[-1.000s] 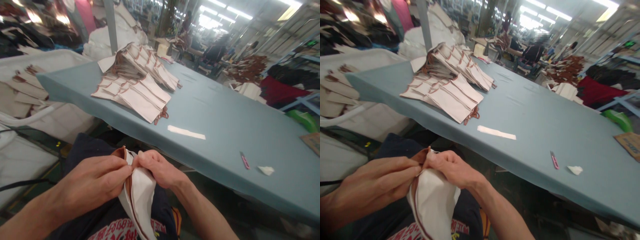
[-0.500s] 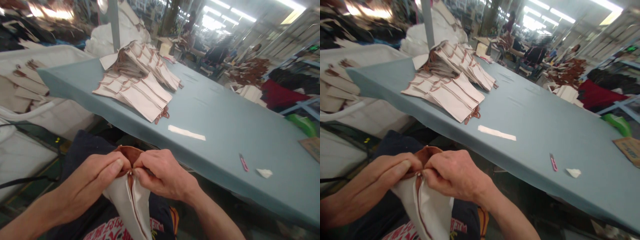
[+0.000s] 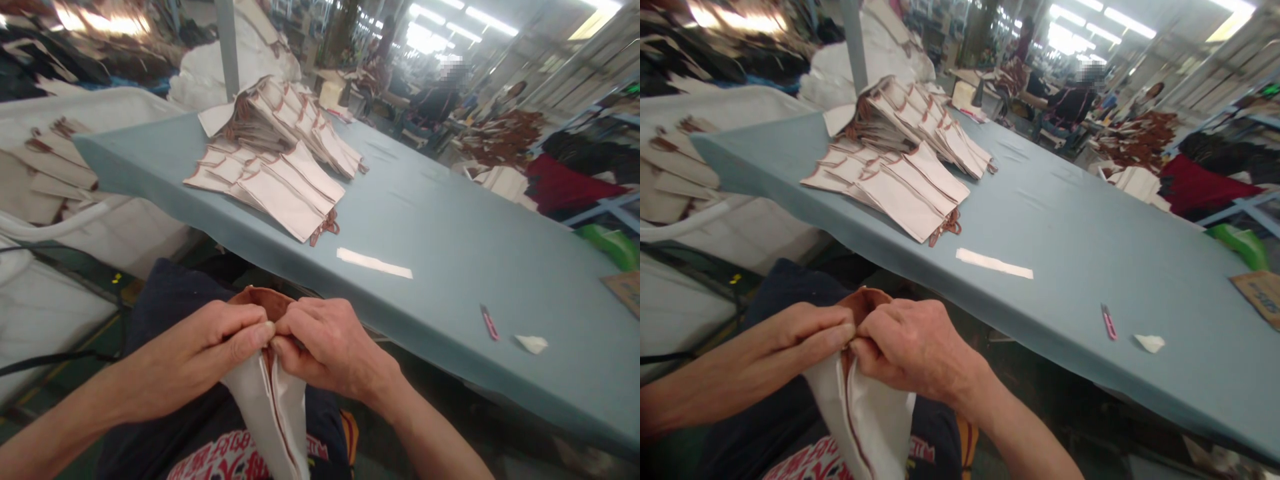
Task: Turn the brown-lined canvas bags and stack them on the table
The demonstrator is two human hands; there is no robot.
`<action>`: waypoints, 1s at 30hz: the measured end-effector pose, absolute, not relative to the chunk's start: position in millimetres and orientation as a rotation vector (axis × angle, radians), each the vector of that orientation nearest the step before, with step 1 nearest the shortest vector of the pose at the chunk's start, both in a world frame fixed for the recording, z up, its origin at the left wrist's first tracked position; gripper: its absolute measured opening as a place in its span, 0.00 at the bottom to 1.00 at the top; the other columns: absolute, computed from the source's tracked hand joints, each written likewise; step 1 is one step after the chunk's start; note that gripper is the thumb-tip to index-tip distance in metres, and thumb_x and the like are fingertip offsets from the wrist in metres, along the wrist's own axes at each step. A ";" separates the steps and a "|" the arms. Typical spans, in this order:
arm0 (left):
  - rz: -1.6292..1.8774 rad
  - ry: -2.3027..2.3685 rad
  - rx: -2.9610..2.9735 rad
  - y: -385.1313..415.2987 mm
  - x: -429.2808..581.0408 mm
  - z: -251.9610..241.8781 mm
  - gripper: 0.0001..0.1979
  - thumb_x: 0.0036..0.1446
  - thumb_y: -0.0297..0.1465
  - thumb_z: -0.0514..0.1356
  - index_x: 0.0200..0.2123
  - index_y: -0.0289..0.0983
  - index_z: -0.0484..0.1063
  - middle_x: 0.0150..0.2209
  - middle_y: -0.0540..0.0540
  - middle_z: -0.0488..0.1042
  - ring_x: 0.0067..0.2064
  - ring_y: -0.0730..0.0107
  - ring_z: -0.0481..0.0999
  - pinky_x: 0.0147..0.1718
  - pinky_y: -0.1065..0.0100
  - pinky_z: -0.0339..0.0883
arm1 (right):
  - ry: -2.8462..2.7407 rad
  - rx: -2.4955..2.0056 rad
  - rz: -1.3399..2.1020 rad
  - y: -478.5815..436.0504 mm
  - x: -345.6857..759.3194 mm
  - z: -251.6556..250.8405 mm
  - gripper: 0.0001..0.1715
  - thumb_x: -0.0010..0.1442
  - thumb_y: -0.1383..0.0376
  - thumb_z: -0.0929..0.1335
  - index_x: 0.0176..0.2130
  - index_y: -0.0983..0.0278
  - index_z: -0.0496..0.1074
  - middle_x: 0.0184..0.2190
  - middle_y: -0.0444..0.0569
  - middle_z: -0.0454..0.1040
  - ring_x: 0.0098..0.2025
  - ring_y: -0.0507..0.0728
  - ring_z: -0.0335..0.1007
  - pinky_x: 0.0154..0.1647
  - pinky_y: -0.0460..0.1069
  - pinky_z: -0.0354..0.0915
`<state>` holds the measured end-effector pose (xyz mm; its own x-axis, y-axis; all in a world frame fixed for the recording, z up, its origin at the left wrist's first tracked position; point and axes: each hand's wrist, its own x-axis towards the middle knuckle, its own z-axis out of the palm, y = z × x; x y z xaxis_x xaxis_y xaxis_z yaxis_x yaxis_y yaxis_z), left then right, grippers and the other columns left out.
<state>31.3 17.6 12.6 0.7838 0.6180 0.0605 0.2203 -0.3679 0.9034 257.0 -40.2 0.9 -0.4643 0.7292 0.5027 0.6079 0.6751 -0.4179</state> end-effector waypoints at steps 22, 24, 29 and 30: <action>0.703 0.670 2.106 -3.3 35.2 7.4 0.14 0.66 0.28 0.58 0.26 0.41 0.61 0.24 0.58 0.61 0.25 0.76 0.59 0.23 0.72 0.51 | -2.074 -0.882 0.766 -46.6 266.0 4.6 0.16 0.83 0.62 0.63 0.39 0.59 0.69 0.31 0.43 0.75 0.32 0.52 0.69 0.38 0.47 0.65; 0.825 0.683 2.204 -8.1 35.8 6.1 0.13 0.66 0.26 0.58 0.28 0.41 0.62 0.24 0.58 0.62 0.24 0.77 0.61 0.25 0.71 0.52 | -2.070 -0.883 0.735 -46.9 265.9 3.9 0.16 0.82 0.62 0.63 0.39 0.59 0.70 0.32 0.44 0.76 0.33 0.53 0.70 0.38 0.48 0.65; 0.835 0.634 2.087 -16.1 35.5 1.4 0.17 0.70 0.28 0.58 0.28 0.41 0.59 0.23 0.59 0.59 0.22 0.77 0.57 0.22 0.70 0.50 | -1.960 -0.875 0.982 -46.6 260.9 4.4 0.21 0.83 0.55 0.65 0.37 0.60 0.71 0.31 0.43 0.74 0.31 0.51 0.66 0.37 0.48 0.65; 0.826 0.637 2.005 -17.9 35.5 -0.1 0.17 0.70 0.29 0.59 0.27 0.41 0.59 0.22 0.59 0.59 0.22 0.77 0.58 0.22 0.71 0.51 | -1.888 -0.863 1.112 -46.8 259.1 4.7 0.22 0.82 0.52 0.66 0.37 0.60 0.71 0.29 0.42 0.72 0.29 0.51 0.64 0.35 0.47 0.64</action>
<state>35.5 -17.9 -0.1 0.6512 0.6913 0.3131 0.1269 -0.5059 0.8532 259.1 -46.8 4.7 -0.4769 0.8356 0.2725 0.1670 0.3906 -0.9053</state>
